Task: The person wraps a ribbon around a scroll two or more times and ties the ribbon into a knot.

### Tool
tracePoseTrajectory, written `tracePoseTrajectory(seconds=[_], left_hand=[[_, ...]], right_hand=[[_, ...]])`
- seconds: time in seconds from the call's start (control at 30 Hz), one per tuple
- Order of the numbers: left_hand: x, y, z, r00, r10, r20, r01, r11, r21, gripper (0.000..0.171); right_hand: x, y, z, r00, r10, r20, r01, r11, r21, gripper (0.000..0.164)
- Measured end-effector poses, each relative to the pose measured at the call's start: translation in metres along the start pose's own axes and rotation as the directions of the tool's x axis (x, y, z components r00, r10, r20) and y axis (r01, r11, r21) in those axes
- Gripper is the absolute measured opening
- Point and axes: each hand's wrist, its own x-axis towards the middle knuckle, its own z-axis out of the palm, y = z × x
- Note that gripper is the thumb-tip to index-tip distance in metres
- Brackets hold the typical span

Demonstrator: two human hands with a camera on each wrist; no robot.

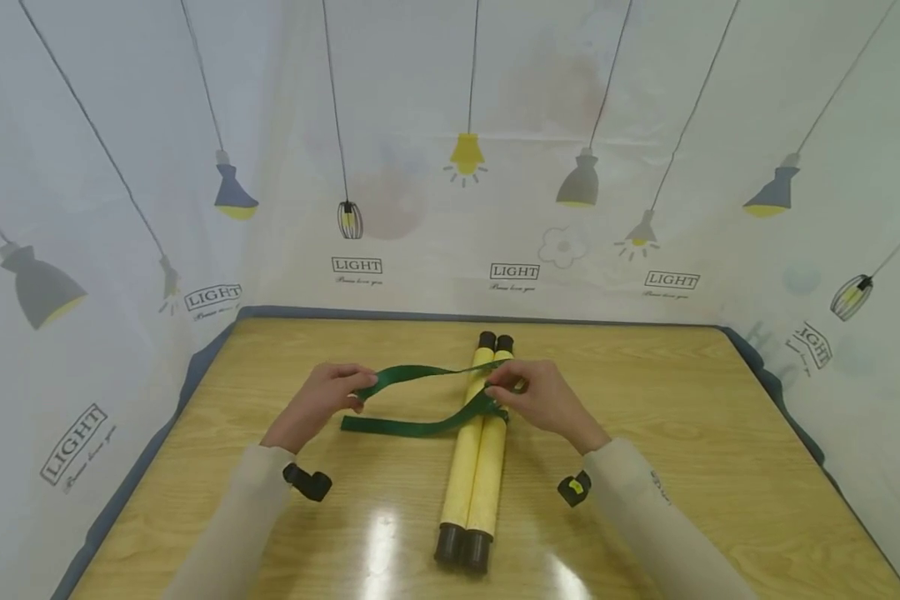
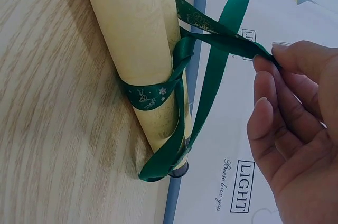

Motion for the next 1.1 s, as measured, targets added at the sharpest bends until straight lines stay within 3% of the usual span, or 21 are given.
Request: tracePoseTrajectory(seconds=[0.23, 0.37, 0.5, 0.6, 0.73, 0.83, 1.1], left_hand=[[-0.021, -0.006, -0.004, 1.0, -0.013, -0.01, 0.013, 0.998, -0.069, 0.045], [-0.033, -0.003, 0.005, 0.999, 0.008, 0.045, -0.004, 0.995, -0.095, 0.042], [-0.041, 0.0, 0.017, 0.987, 0.046, 0.153, -0.032, 0.995, -0.091, 0.038], [-0.044, 0.003, 0.027, 0.962, 0.081, 0.262, -0.061, 0.994, -0.087, 0.033], [-0.048, 0.009, 0.046, 0.905, 0.132, 0.405, -0.101, 0.99, -0.097, 0.026], [-0.048, 0.014, 0.064, 0.872, 0.149, 0.467, -0.132, 0.989, -0.069, 0.023], [-0.039, 0.023, 0.119, 0.843, 0.136, 0.52, -0.197, 0.978, 0.064, 0.017]], right_hand=[[0.0, 0.002, -0.001, 1.0, 0.005, 0.0, -0.005, 1.0, 0.001, 0.01], [0.0, 0.002, -0.002, 1.0, 0.009, 0.0, -0.009, 1.0, 0.006, 0.01], [0.0, 0.002, -0.001, 1.0, 0.007, 0.004, -0.007, 1.0, 0.014, 0.012], [0.001, 0.002, -0.001, 1.0, 0.006, 0.001, -0.006, 1.0, 0.013, 0.012], [0.002, 0.001, -0.001, 1.0, 0.005, -0.002, -0.005, 1.0, 0.016, 0.011], [0.003, -0.001, -0.001, 1.0, 0.005, -0.001, -0.005, 1.0, 0.021, 0.011], [0.006, -0.003, 0.001, 1.0, -0.004, -0.004, 0.004, 1.0, 0.031, 0.009]])
